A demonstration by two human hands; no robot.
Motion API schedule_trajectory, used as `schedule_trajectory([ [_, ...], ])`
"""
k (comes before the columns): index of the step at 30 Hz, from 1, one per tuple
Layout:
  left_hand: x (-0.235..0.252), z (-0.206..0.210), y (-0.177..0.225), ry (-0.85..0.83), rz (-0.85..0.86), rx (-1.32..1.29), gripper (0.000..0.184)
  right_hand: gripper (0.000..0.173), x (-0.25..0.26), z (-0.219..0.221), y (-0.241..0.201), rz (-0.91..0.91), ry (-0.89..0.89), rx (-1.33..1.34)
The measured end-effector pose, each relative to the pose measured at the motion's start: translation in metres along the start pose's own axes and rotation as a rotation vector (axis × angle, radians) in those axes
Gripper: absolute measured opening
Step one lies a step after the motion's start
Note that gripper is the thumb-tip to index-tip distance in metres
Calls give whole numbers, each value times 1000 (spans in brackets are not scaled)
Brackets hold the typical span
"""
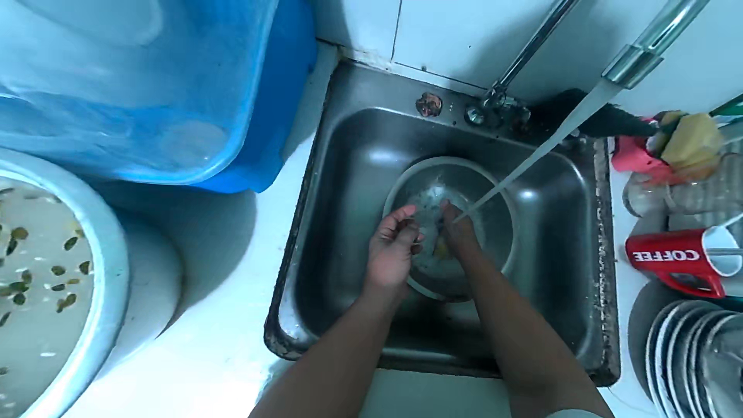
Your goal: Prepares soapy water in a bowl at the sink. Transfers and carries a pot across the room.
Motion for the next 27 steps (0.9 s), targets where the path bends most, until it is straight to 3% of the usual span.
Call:
schedule_trajectory([
  [2,0,0,1,1,5,-7,29,41,2,1,-6,-104,-24,97],
  [5,1,-2,3,11,8,-23,31,31,3,-3,-14,-161,23,380],
  [11,4,-3,5,17,13,-56,33,21,-31,10,-32,178,189,797],
  [12,5,0,3,0,7,-57,32,26,-34,14,-35,205,181,873],
  [14,4,14,-4,-89,-10,-66,31,48,-35,16,-43,204,170,1103],
  [15,2,24,-7,-161,-8,-69,32,50,-34,13,-47,181,188,1218],
  [17,-5,45,-10,-344,14,-39,39,35,-33,1,-47,132,269,1362],
  [18,-8,53,-13,-426,6,-23,42,25,-33,-7,-45,107,304,1382],
  [21,-13,67,-12,-551,0,1,45,19,-30,-24,-51,-7,303,1326],
  [23,-12,66,-13,-536,-16,7,50,19,-36,-29,-58,-12,339,1156],
  [25,-9,64,-18,-496,-37,14,51,31,-49,-27,-67,-3,404,930],
  [27,-5,61,-21,-448,-58,-4,51,27,-59,-19,-75,-36,376,781],
])
Point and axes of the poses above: each hand's wrist, its own x-axis towards the middle knuckle, its own z-axis out of the palm, y = z × x, the point moved 10 cm from there along x, towards the middle knuckle, and after that the axes turned 5 degrees about -z, right-handed, at the moved point
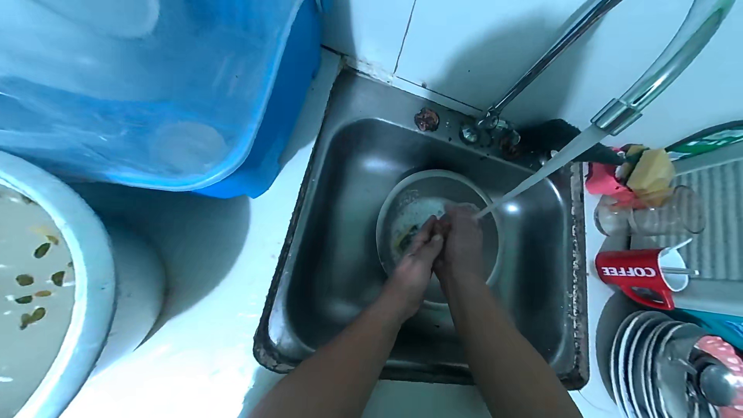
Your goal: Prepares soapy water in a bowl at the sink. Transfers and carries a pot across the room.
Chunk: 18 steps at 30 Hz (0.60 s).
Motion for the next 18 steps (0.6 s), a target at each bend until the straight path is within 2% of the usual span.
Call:
schedule_trajectory([
  [3,0,2,1,-35,-3,-49,47,20,0,7,-9,-70,-152,-312],
  [5,-3,7,4,-63,5,10,38,38,16,3,-17,-88,-279,-596],
  [7,-5,8,5,-64,-10,205,50,46,45,-16,-40,-191,-218,-712],
  [10,-6,-5,3,37,-46,386,59,61,105,-47,-97,-433,-86,-875],
  [12,-5,-10,5,69,-59,396,58,70,145,-51,-115,-483,-144,-916],
  [15,-5,-11,5,68,-88,365,53,60,174,-42,-115,-431,-352,-1030],
  [18,-6,-10,5,54,-92,360,48,51,180,-38,-116,-459,-411,-1143],
])
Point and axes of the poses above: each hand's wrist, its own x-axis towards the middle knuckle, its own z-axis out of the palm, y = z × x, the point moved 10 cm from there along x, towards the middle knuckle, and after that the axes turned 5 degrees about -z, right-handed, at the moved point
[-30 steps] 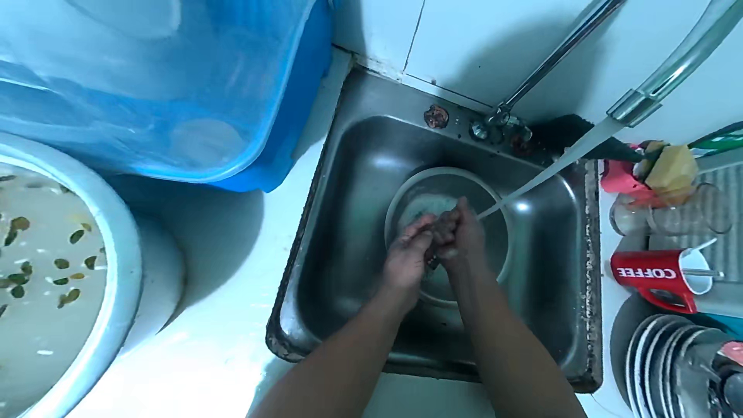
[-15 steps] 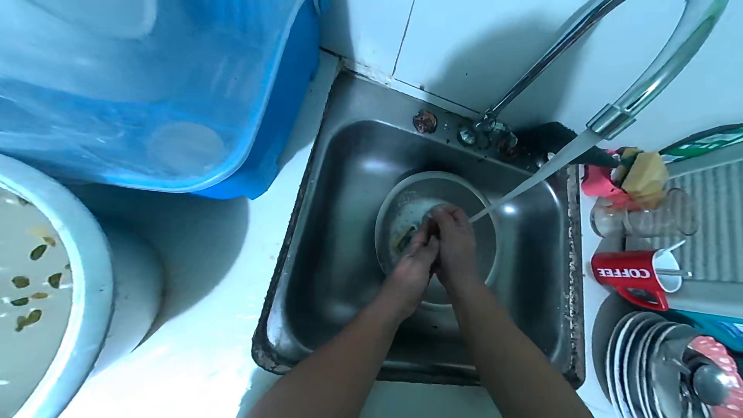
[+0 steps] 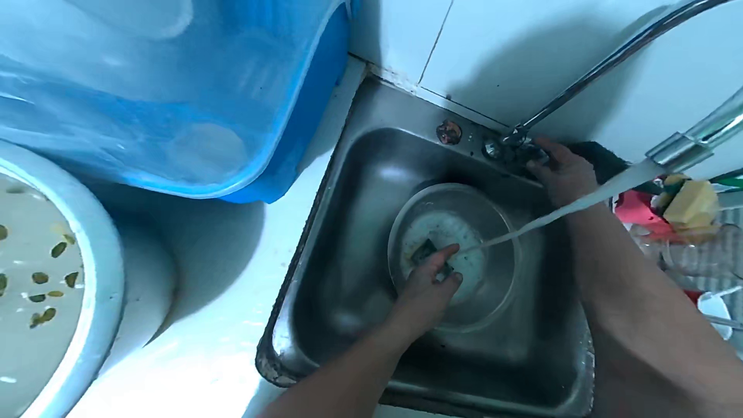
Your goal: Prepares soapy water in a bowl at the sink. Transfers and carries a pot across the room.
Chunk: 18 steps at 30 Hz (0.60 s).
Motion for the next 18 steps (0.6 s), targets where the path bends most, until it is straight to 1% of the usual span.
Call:
schedule_trajectory([
  [3,-1,-2,2,9,7,-14,47,44,1,-5,-6,20,15,37],
  [6,-1,-3,3,10,9,-19,48,42,12,-7,6,70,26,105],
  [10,-1,-2,1,13,-1,11,48,54,23,-6,17,141,61,135],
  [12,-1,-2,1,18,8,26,49,56,17,-2,21,195,134,199],
  [14,-1,-3,4,41,38,83,48,61,-9,3,8,225,240,253],
  [15,-1,-5,5,67,61,121,47,66,-29,5,-5,203,291,260],
  [16,-2,-7,7,103,79,165,44,68,-51,9,-19,140,342,228],
  [17,-2,-10,8,157,95,207,38,68,-74,18,-31,53,352,163],
  [18,-2,-14,9,224,111,242,29,64,-97,35,-39,-11,290,64],
])
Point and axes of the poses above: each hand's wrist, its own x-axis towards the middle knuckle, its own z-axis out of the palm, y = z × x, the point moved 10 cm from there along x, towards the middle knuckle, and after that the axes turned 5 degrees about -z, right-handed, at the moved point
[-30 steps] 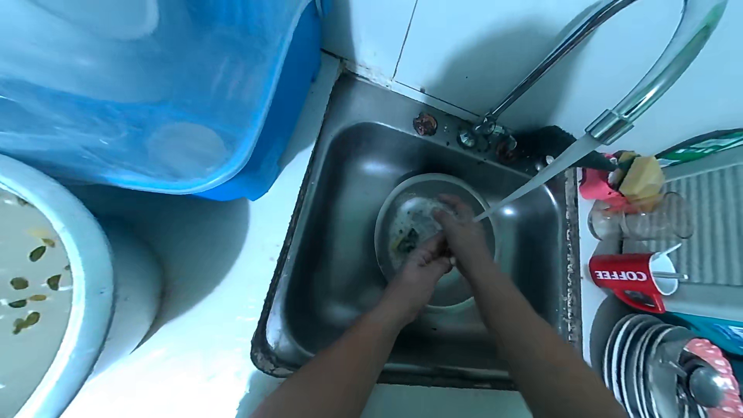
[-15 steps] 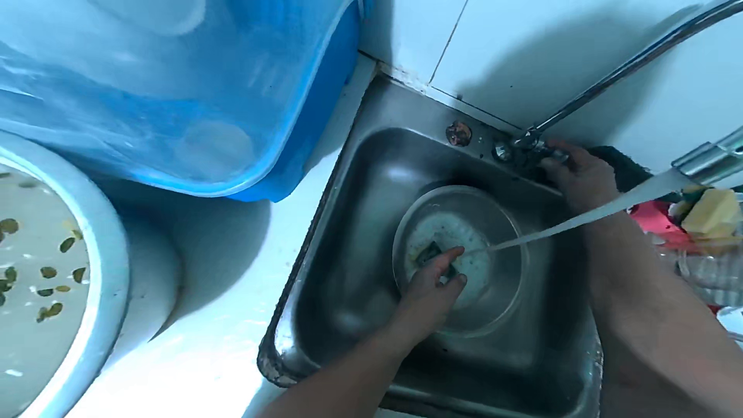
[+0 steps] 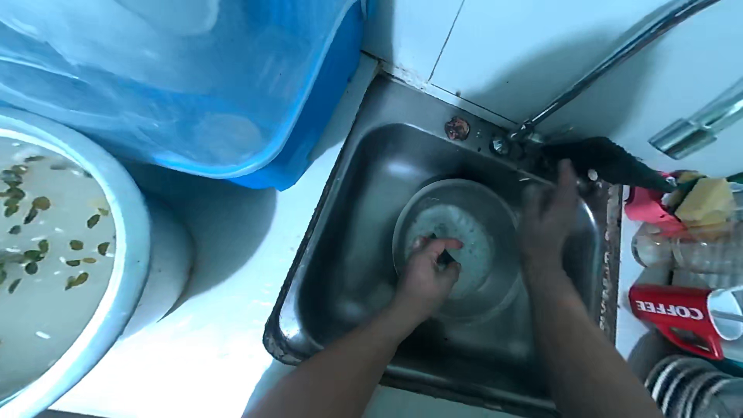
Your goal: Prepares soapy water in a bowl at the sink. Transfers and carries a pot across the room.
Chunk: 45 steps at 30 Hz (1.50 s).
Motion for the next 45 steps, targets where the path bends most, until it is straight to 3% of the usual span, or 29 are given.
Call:
schedule_trajectory([
  [2,-2,-5,2,40,0,62,17,55,-54,39,4,41,-373,-132],
  [3,-4,-4,3,23,13,94,19,55,-83,52,9,155,-543,-102],
  [4,-6,-2,5,7,47,130,26,55,-105,51,8,253,-606,-54],
  [7,-15,10,7,-37,158,255,65,52,-155,1,-16,327,-299,68],
  [8,-19,13,5,-39,158,268,70,53,-176,-3,-25,317,-307,68],
  [11,-42,20,6,-92,130,293,61,63,-254,33,-40,348,-592,-7],
  [15,-106,31,41,-174,315,500,63,55,-281,28,-53,290,-421,-289],
  [18,-171,21,55,-345,412,538,56,48,-282,22,-56,301,-355,-338],
  [21,-234,-28,52,-379,454,521,49,56,-280,20,-54,296,-288,-297],
  [24,-283,-106,28,-258,393,520,39,60,-278,26,-47,333,-309,-238],
  [28,-338,-249,-21,272,278,208,18,58,-279,25,-52,329,-287,-202],
  [31,-371,-343,-60,687,165,-234,35,57,-279,23,-56,321,-271,-194],
  [34,-376,-389,-76,860,53,-491,57,58,-279,21,-53,330,-258,-170],
  [36,-369,-411,-55,919,83,-293,63,58,-278,19,-48,334,-242,-156],
  [40,-319,-439,40,909,207,605,52,56,-277,20,-41,335,-269,-139],
  [42,-281,-453,61,850,104,868,51,55,-278,22,-38,341,-281,-137],
  [45,-244,-471,68,770,-40,1055,50,53,-279,25,-33,365,-298,-122],
])
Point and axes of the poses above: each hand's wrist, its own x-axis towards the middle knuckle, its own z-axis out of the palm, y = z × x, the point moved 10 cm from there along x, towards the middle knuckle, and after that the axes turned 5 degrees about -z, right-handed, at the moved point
